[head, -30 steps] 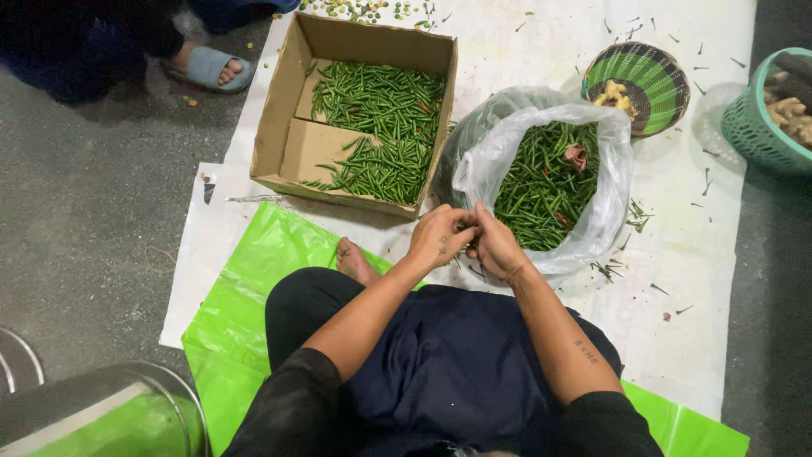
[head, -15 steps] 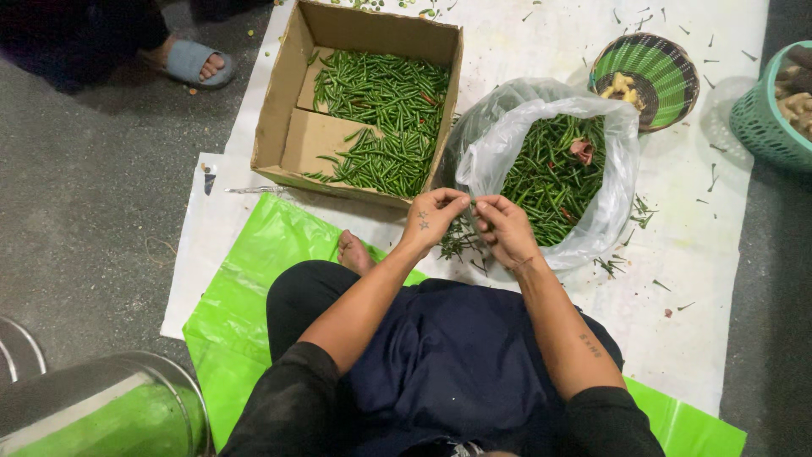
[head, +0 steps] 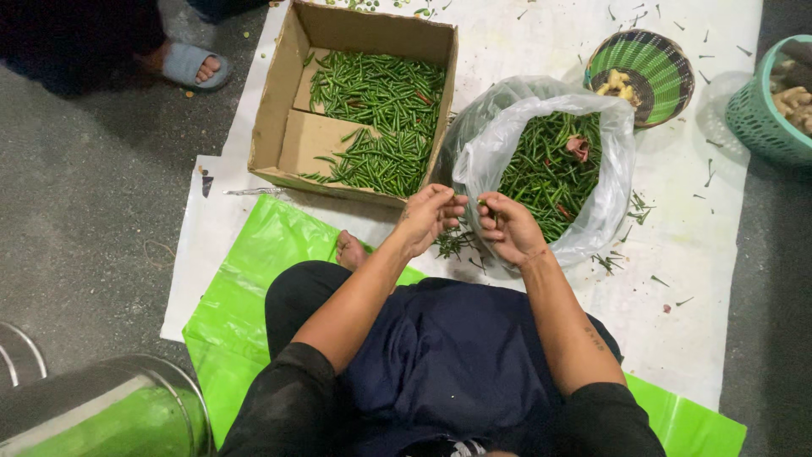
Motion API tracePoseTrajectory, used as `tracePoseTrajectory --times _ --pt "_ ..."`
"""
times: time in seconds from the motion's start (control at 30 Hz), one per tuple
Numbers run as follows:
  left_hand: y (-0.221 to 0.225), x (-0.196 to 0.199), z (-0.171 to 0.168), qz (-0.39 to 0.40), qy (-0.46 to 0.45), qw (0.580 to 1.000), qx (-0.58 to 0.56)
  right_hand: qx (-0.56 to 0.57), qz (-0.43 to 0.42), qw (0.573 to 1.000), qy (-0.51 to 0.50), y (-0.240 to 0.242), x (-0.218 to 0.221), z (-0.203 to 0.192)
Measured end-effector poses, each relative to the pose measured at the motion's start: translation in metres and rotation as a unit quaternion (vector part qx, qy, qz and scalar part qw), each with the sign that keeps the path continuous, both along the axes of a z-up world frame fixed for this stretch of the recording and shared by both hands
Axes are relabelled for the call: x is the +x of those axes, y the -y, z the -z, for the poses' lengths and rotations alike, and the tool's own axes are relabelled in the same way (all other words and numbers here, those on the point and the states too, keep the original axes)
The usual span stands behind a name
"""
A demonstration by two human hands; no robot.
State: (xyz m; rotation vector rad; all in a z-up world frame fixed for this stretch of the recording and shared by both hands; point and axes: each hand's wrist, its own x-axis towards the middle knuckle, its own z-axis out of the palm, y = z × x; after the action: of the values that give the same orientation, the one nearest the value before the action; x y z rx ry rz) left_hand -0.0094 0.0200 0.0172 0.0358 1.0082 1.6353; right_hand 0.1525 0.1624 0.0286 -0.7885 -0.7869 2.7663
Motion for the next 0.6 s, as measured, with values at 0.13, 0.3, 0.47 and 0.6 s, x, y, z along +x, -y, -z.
tracePoseTrajectory --times 0.13,0.3,0.47,0.6 --pt "0.003 0.002 0.002 0.000 0.003 1.000 -0.022 -0.063 0.011 0.995 -0.070 -0.008 0.010 0.007" --pt "-0.001 0.005 0.008 0.001 -0.032 0.999 -0.023 -0.056 0.023 0.997 -0.039 -0.007 0.006 0.004" --pt "-0.002 0.003 0.021 0.006 -0.114 0.993 0.019 -0.068 0.074 0.992 -0.071 -0.005 0.006 0.002" --pt "-0.003 0.009 0.016 0.018 -0.156 0.988 0.006 -0.058 0.080 0.988 -0.117 -0.008 0.010 0.007"
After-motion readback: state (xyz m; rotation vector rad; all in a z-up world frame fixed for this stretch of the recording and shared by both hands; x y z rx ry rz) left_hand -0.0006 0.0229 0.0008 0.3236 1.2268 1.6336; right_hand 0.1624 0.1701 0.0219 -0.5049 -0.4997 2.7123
